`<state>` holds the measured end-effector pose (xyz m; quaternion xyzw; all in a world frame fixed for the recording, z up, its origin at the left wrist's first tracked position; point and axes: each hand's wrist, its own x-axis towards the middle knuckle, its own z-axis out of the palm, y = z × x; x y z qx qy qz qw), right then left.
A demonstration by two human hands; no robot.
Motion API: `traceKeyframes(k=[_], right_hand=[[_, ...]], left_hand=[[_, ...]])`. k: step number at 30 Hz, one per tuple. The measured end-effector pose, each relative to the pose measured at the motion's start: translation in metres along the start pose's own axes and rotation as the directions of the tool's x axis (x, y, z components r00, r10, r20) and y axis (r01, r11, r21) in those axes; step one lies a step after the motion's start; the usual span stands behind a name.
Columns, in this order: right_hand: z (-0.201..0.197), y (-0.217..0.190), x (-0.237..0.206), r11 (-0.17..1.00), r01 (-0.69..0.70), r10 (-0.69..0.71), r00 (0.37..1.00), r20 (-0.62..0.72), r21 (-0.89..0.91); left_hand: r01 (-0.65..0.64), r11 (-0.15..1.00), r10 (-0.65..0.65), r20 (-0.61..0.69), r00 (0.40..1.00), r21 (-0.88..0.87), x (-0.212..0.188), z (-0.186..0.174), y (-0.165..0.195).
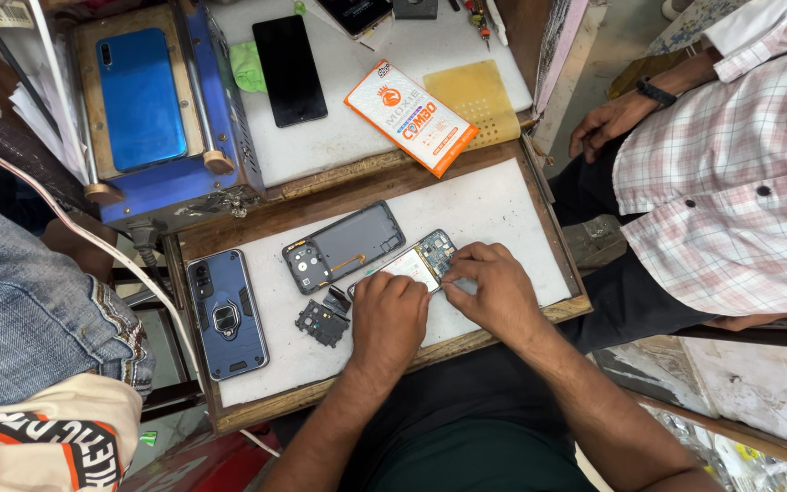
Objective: The person assembles a smartphone by placing the motherboard into the chassis, connecting ribbon cables, and attaching the back cover. They then handle a roll of blue tape and place it on the workbench.
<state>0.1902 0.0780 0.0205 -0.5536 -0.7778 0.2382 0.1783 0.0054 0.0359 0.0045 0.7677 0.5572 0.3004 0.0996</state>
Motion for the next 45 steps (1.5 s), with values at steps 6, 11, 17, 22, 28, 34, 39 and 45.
traceKeyframes(k=[6,11,17,22,28,34,39,45], right_hand=[[-0.001,-0.002,0.003,1.0,-0.024,0.025,1.0,0.016,-0.002],[0.0,0.001,0.002,1.0,-0.009,0.009,1.0,0.014,0.004],[-0.004,0.009,0.006,0.997,0.023,-0.021,0.999,-0.024,0.069],[-0.006,0.018,0.004,0.985,-0.008,0.011,1.0,-0.017,0.172],[0.001,0.025,0.004,0.988,0.056,-0.041,0.993,-0.107,0.144],[0.003,0.027,0.001,0.986,0.048,-0.031,0.994,-0.106,0.159],[-0.002,0.024,0.0,0.968,0.038,-0.007,0.992,-0.122,0.249],[-0.005,0.014,0.004,0.982,-0.002,0.02,0.995,-0.093,0.191]], left_hand=[[-0.063,0.995,0.056,0.078,0.995,0.081,0.011,0.0,0.0],[-0.075,0.985,0.058,0.112,0.992,0.154,0.013,0.008,0.005],[-0.11,0.962,0.077,0.138,0.987,0.248,0.019,0.014,0.015],[-0.159,0.943,0.106,0.19,0.976,0.291,0.023,0.018,0.026],[-0.215,0.909,0.087,0.343,0.935,0.357,0.032,0.018,0.033],[-0.177,0.934,0.09,0.274,0.958,0.311,0.029,0.018,0.032],[-0.036,0.999,0.036,0.025,0.999,0.008,0.02,-0.001,0.013],[0.012,0.993,-0.024,-0.106,0.994,-0.114,-0.008,-0.024,0.003]])
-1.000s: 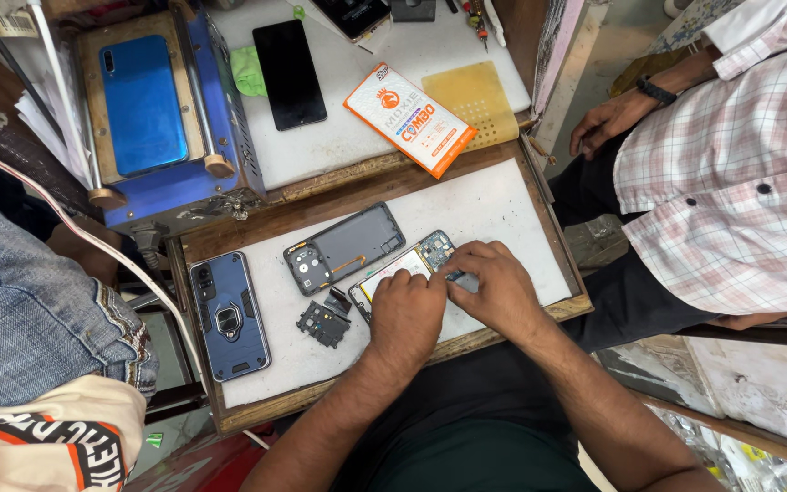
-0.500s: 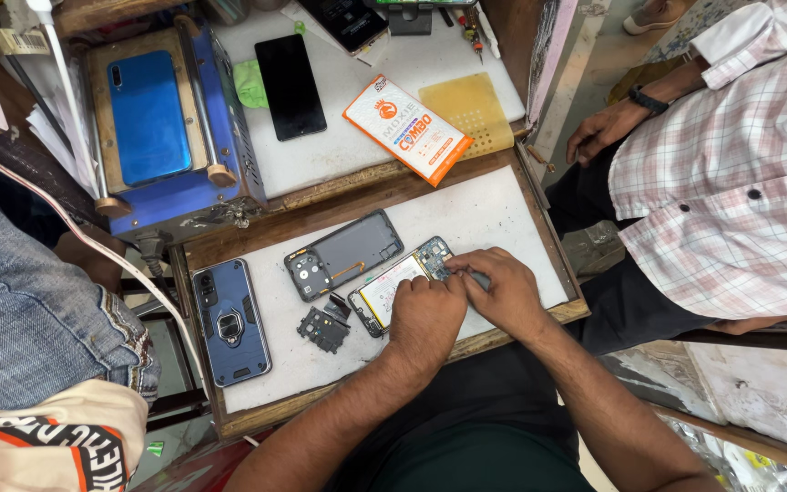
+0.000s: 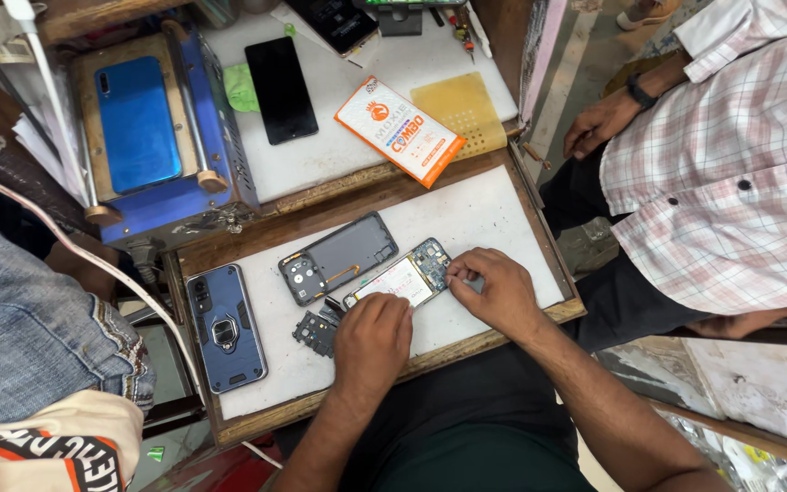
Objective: The person assembles a smartphone by placing the motherboard into the chassis, connecting ribbon cables, and attaching the back cover. They then handle a roll of blue tape and place it on the workbench.
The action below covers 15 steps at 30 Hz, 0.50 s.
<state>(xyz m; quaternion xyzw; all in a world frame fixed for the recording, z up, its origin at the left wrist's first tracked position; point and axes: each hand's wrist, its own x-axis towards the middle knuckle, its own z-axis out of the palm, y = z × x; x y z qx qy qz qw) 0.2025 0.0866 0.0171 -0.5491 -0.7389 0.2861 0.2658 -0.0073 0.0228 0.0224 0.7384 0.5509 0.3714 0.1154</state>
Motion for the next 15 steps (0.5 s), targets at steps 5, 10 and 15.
traceKeyframes(k=[5,10,15], right_hand=[[-0.006,-0.012,0.008,0.992,0.008,0.006,0.993,0.114,-0.123],[-0.009,-0.015,0.012,0.99,-0.003,0.025,0.988,0.153,-0.144],[-0.004,-0.002,0.008,0.996,-0.024,0.037,0.988,0.152,-0.083]], left_hand=[[-0.027,1.0,0.027,0.0,1.0,-0.012,-0.012,0.001,-0.003],[-0.035,0.999,0.035,-0.031,0.999,-0.006,-0.021,0.012,-0.01],[-0.004,0.998,0.01,-0.092,0.996,0.069,-0.026,0.005,-0.031]])
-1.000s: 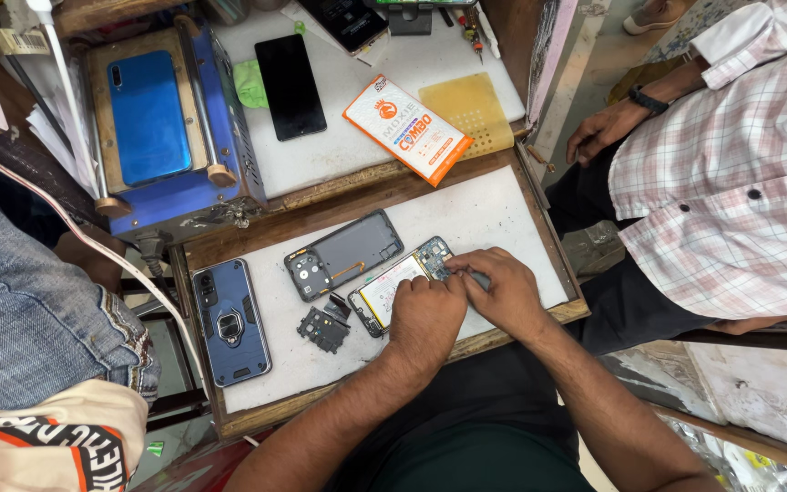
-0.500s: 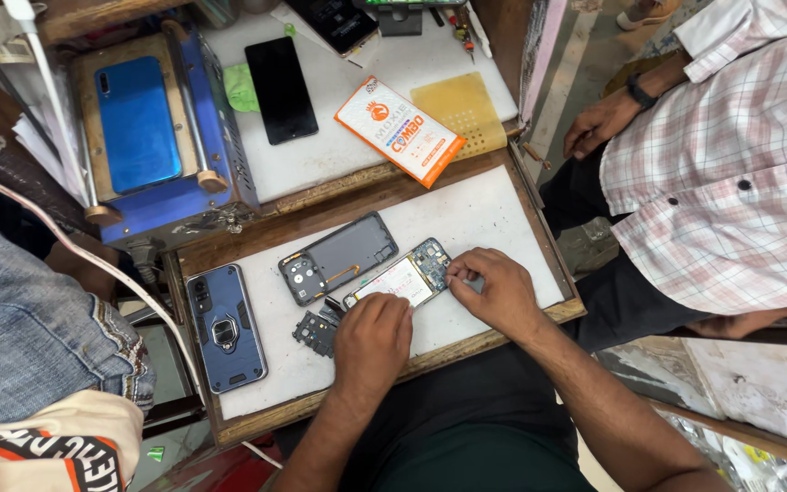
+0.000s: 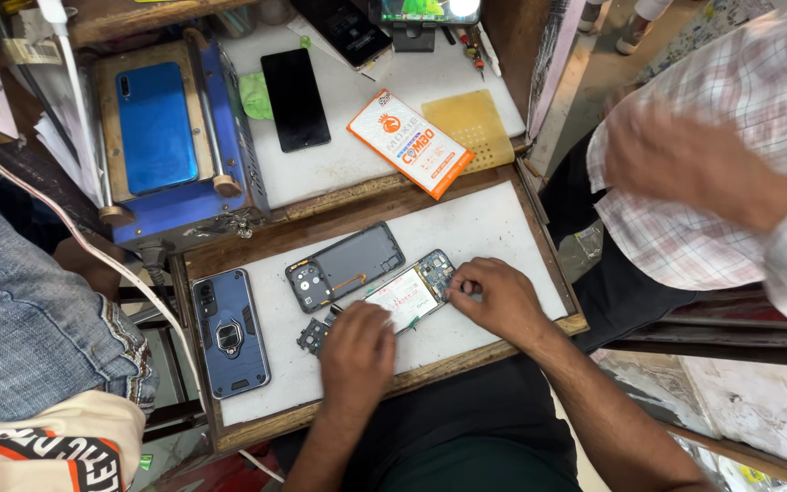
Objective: The person assembles a smartphone by placing the motherboard into the chassis, connecting ribbon cables, and attaching the back cover. They then handle a roll of blue tape and place it on the workbench.
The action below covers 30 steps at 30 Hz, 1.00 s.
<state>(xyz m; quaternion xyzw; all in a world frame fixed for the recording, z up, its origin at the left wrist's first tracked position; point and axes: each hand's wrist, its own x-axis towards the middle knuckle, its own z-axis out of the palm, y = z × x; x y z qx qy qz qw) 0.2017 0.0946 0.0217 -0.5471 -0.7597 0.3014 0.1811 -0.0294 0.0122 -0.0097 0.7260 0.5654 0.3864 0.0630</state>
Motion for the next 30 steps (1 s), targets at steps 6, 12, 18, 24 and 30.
traceKeyframes(k=[6,12,18,24,30], right_hand=[[0.013,0.022,-0.002,0.981,-0.009,0.044,0.983,-0.177,0.196],[0.017,0.029,-0.002,0.982,-0.05,0.083,0.981,-0.176,0.181],[0.017,0.031,-0.004,0.97,0.027,0.024,0.978,-0.206,0.242],[0.014,0.022,-0.008,0.946,0.088,-0.011,0.97,-0.241,0.313],[0.043,-0.014,-0.027,0.802,0.183,-0.266,0.962,0.066,0.569]], left_hand=[[0.376,0.904,-0.39,0.029,0.921,0.206,0.003,-0.059,-0.039],[0.335,0.878,-0.429,0.251,0.868,0.342,-0.003,-0.079,-0.027],[0.415,0.848,-0.514,0.323,0.795,0.33,-0.005,-0.072,-0.019],[0.481,0.876,-0.476,0.128,0.87,-0.015,-0.006,-0.076,-0.012],[0.362,0.884,-0.298,0.241,0.924,-0.295,0.002,-0.059,0.017]])
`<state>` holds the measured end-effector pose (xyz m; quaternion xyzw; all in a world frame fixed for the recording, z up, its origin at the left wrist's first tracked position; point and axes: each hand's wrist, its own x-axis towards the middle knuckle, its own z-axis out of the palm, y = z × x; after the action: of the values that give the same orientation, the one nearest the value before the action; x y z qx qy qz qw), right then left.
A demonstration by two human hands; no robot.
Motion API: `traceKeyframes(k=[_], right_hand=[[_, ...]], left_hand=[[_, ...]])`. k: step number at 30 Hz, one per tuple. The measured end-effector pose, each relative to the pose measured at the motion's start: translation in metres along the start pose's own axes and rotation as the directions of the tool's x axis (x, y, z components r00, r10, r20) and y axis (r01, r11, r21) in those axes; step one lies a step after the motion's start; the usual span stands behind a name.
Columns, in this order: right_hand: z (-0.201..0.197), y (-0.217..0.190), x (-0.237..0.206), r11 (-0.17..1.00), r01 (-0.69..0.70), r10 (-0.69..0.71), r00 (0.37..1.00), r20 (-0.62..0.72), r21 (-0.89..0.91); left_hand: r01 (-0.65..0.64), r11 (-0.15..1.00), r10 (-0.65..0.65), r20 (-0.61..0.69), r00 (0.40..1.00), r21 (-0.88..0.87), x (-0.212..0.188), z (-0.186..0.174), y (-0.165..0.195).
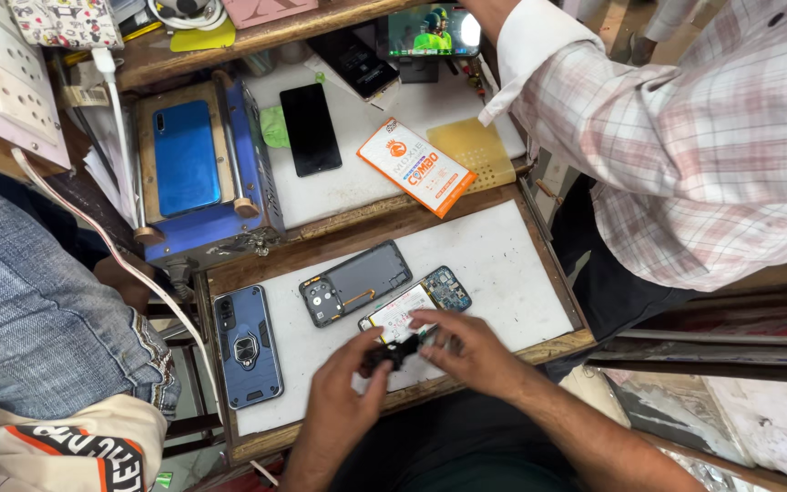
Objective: The person assembles a smartphone by placing the motherboard into the chassis, connecting ribbon cables, and attaching the back cover. They then handle a roll of blue tape and place it on the workbench.
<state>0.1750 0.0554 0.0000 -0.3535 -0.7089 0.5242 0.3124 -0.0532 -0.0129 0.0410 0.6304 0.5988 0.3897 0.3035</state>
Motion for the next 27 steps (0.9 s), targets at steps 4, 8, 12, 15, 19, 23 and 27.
traceKeyframes(k=[4,8,12,15,19,23,27], right_hand=[[0.011,0.009,-0.006,0.908,-0.216,0.153,0.969,0.196,0.359],[0.014,0.021,-0.012,0.534,-0.395,0.311,0.914,0.261,0.748],[0.024,0.023,-0.018,0.356,-0.432,0.283,0.895,0.345,0.829],[0.024,0.023,-0.021,0.292,-0.405,0.158,0.914,0.373,0.867],[-0.005,0.02,-0.012,0.723,-0.363,0.342,0.927,0.151,0.588],[-0.052,0.018,0.006,0.917,-0.223,0.318,0.91,-0.266,0.331],[-0.066,0.017,0.017,0.982,-0.077,0.144,0.896,-0.419,0.172]], left_hand=[[0.069,0.994,-0.06,0.107,0.992,-0.085,0.003,0.009,0.015],[-0.265,0.937,0.297,0.118,0.948,-0.229,0.005,0.005,0.017],[-0.294,0.927,0.327,0.117,0.938,-0.233,0.008,0.026,0.013],[-0.265,0.847,0.314,0.03,0.949,-0.461,0.011,0.037,0.007],[-0.172,0.733,0.158,-0.08,0.984,-0.658,0.027,0.029,0.002],[-0.072,0.995,0.07,-0.02,0.997,-0.072,0.052,0.024,0.004],[-0.272,0.941,0.252,0.117,0.961,0.201,0.076,0.062,0.012]])
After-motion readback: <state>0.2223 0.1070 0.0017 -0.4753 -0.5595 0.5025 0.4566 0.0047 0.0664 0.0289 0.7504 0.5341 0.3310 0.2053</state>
